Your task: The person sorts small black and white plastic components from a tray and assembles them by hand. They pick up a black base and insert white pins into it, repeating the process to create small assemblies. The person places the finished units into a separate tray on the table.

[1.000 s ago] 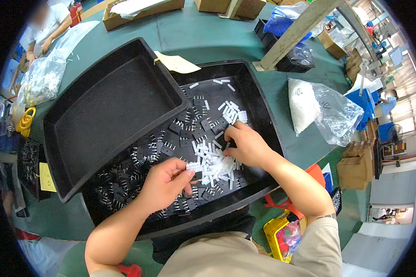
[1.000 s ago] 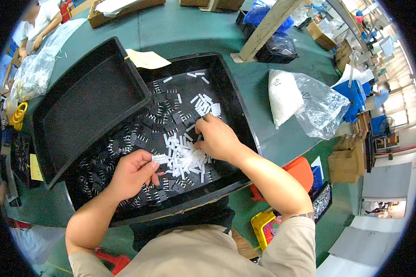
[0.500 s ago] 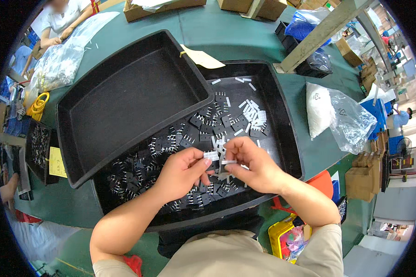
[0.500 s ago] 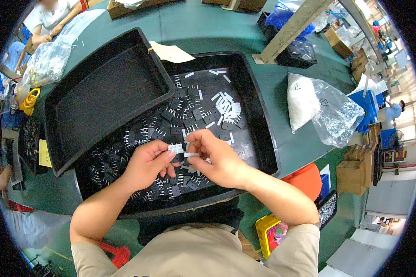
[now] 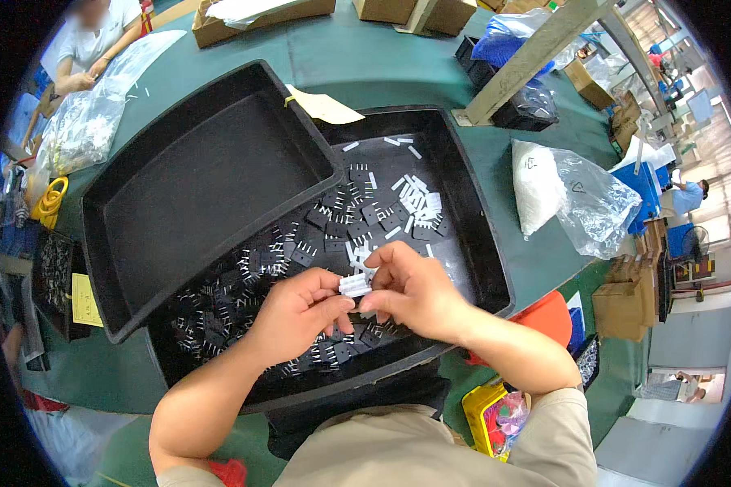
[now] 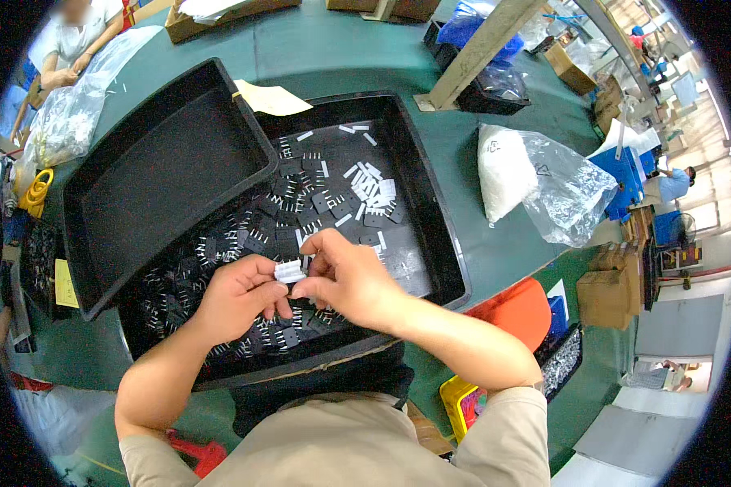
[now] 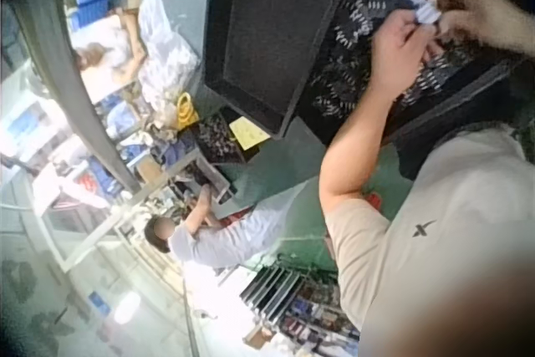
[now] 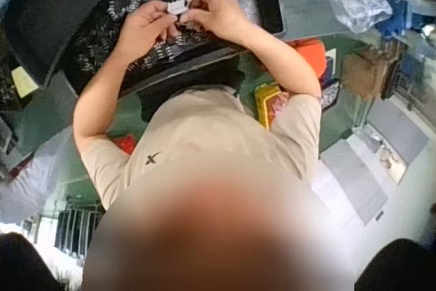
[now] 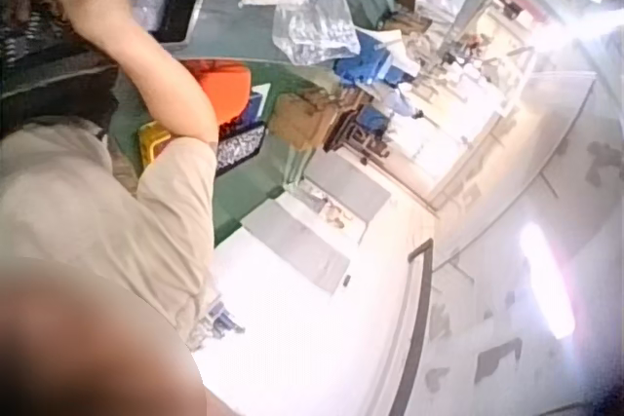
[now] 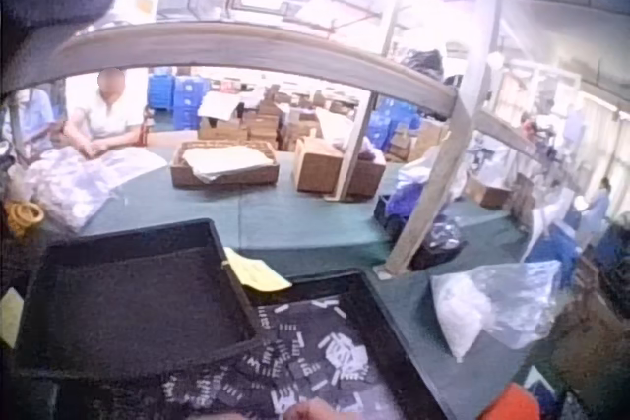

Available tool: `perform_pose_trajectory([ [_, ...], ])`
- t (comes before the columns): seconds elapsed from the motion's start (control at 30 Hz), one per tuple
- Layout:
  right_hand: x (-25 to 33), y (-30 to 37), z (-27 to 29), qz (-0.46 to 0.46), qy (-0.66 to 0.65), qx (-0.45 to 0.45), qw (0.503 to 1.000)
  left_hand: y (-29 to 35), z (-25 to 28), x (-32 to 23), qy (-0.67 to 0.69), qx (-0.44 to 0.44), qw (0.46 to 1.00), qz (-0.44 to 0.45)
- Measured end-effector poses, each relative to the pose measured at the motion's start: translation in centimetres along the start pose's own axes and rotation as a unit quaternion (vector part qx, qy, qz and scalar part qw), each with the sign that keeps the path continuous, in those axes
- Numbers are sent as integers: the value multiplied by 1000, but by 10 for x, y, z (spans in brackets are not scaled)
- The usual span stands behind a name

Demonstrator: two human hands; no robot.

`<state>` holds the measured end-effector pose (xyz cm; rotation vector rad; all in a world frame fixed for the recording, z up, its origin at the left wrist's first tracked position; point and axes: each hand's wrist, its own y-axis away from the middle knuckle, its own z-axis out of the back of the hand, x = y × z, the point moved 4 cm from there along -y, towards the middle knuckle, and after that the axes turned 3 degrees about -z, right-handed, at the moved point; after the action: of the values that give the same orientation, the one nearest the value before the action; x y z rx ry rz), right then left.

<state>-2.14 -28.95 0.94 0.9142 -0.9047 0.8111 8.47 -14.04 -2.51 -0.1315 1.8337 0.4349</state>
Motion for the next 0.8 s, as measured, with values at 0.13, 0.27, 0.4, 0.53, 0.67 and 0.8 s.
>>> perform_pose_trajectory([
  [0.13, -3, -21, 71, 168, 334, -99, 922, 0, 1, -3, -7, -14, 1000, 5],
  [0.27, -28, -16, 68, 114, 448, -9, 886, -2, 3, 5, -12, -22, 1000, 11],
  [0.4, -46, -17, 66, 135, 440, -24, 887, -2, 1, 7, -12, -17, 1000, 9],
  [0.53, -44, -22, 70, 112, 366, -1, 924, -2, 3, 8, -9, -24, 1000, 11],
  [0.67, -23, -12, 64, 41, 162, 1, 986, -4, 4, 7, -3, -21, 1000, 10],
  [0.8, 0, 0, 24, 134, 66, 33, 988, -4, 6, 11, 3, -29, 1000, 12],
])
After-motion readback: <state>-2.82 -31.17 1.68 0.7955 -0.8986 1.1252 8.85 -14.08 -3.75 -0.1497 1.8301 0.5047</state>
